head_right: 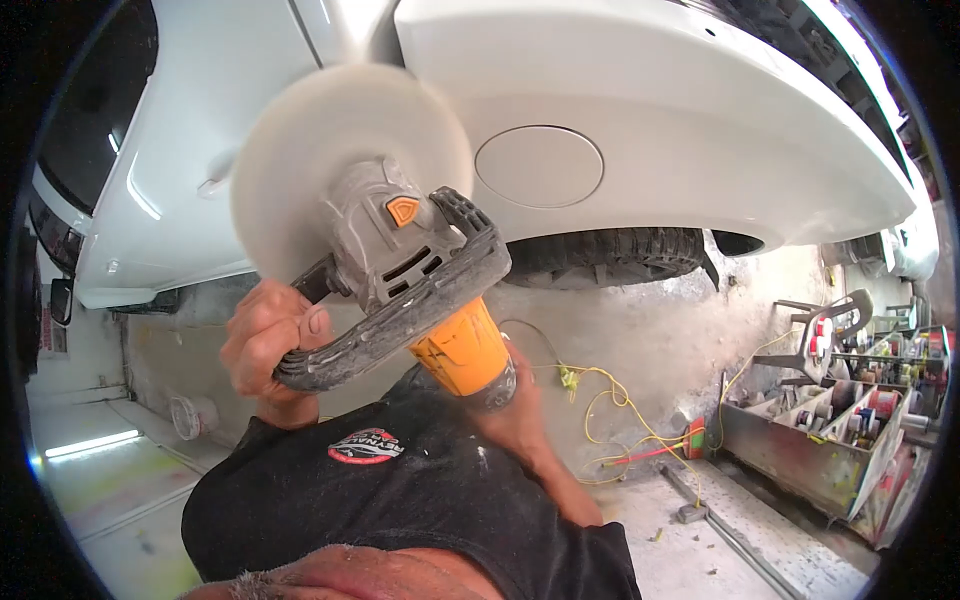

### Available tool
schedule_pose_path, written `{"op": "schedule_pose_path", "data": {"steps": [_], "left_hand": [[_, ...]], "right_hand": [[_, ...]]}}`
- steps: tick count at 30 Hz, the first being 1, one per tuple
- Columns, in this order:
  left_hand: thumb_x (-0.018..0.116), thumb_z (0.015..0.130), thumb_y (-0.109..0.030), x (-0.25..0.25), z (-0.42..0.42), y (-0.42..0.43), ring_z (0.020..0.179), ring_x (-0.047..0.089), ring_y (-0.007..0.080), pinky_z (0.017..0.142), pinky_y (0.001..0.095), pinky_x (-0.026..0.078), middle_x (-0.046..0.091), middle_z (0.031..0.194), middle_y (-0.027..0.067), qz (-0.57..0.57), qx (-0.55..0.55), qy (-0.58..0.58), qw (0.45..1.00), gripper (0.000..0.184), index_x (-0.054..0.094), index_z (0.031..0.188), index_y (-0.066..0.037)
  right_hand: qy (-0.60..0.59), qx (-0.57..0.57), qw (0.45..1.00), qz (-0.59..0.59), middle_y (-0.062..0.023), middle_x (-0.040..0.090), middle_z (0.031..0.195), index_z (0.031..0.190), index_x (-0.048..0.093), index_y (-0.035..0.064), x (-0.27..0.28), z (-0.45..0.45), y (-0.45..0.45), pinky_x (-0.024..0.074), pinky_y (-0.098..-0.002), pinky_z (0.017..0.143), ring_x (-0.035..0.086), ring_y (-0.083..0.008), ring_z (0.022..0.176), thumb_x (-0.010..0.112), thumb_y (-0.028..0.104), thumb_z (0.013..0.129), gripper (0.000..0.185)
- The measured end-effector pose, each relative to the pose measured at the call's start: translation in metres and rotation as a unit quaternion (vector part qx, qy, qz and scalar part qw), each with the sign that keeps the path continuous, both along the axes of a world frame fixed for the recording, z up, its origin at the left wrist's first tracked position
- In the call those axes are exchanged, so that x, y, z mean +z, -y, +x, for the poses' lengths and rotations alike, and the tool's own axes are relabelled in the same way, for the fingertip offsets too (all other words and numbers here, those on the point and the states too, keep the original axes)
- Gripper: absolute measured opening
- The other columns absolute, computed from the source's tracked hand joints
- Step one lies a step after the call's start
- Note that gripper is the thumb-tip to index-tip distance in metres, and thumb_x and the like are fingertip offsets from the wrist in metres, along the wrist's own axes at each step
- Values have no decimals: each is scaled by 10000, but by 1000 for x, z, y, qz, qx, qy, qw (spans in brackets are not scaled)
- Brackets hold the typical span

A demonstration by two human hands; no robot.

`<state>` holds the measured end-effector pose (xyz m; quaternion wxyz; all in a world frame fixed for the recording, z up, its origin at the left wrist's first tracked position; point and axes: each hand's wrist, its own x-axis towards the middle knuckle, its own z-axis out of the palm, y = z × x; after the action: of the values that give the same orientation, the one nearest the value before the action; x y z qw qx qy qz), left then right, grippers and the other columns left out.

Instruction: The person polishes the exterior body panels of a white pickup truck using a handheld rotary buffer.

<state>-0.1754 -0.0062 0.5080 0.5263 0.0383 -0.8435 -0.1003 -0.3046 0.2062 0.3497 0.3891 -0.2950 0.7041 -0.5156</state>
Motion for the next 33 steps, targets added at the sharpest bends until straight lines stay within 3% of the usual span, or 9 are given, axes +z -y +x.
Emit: {"op": "schedule_pose_path", "data": {"steps": [4, 7, 11, 19, 26, 29, 32, 33], "left_hand": [[773, 762, 70, 25, 0, 5, 455, 466, 189, 425, 316, 412, 479, 589, 37, -32, 30, 18, 999, 250, 552, 795, -42], [778, 758, 69, 43, -4, 14, 465, 476, 196, 423, 317, 413, 483, 591, 37, -67, 47, 10, 997, 259, 550, 795, -46], [773, 761, 71, 59, -6, 20, 477, 489, 208, 427, 320, 421, 495, 604, 38, -88, 67, 11, 994, 257, 549, 800, -50], [769, 774, 76, 25, -12, 11, 472, 489, 202, 429, 313, 406, 510, 616, 44, -48, 6, 13, 999, 260, 545, 803, -53], [784, 763, 59, 21, -101, 1, 457, 468, 187, 420, 323, 361, 476, 563, 39, -42, -76, -50, 995, 256, 555, 744, -53], [787, 775, 2, 24, -153, -9, 450, 454, 188, 424, 325, 354, 464, 560, 32, -80, -92, -51, 991, 228, 575, 731, -71], [787, 748, -96, 28, -212, -18, 488, 501, 220, 452, 339, 393, 491, 587, 36, -87, -137, -56, 985, 194, 594, 762, -83], [787, 733, -130, 29, -233, -23, 509, 528, 232, 464, 346, 407, 508, 599, 40, -82, -157, -62, 982, 201, 594, 767, -88]], "right_hand": [[-54, 19, 998, 4, -209, 595, 1336, 1474, 330, -5, -6, 11, 15, 455, -398, 1058, 583, -294, 1266, 890, 197, 705, 973], [32, -1, 997, -66, -204, 605, 1324, 1470, 343, 2, 9, 17, 38, 458, -403, 1054, 586, -296, 1264, 872, 173, 717, 936], [27, -7, 994, -101, -196, 606, 1330, 1463, 356, 1, 15, 20, 55, 458, -393, 1050, 594, -282, 1254, 865, 145, 720, 912], [26, -56, 991, -115, -195, 629, 1310, 1470, 368, 26, -12, 12, 26, 470, -380, 1035, 620, -282, 1226, 860, 122, 715, 907], [-1, -150, 985, -80, -136, 610, 1253, 1377, 413, 25, 1, -30, -10, 486, -371, 992, 612, -226, 1155, 872, 80, 660, 853], [-55, -210, 971, -100, -136, 621, 1220, 1345, 453, 21, 7, -56, -26, 487, -374, 974, 620, -245, 1121, 865, 105, 628, 831], [-65, -246, 964, -72, -131, 643, 1165, 1335, 453, 16, 24, -83, -40, 501, -359, 934, 643, -231, 1061, 830, 91, 681, 759], [-94, -263, 958, -68, -111, 640, 1112, 1282, 483, 27, 23, -94, -44, 503, -357, 894, 636, -221, 985, 823, 86, 663, 708]]}}
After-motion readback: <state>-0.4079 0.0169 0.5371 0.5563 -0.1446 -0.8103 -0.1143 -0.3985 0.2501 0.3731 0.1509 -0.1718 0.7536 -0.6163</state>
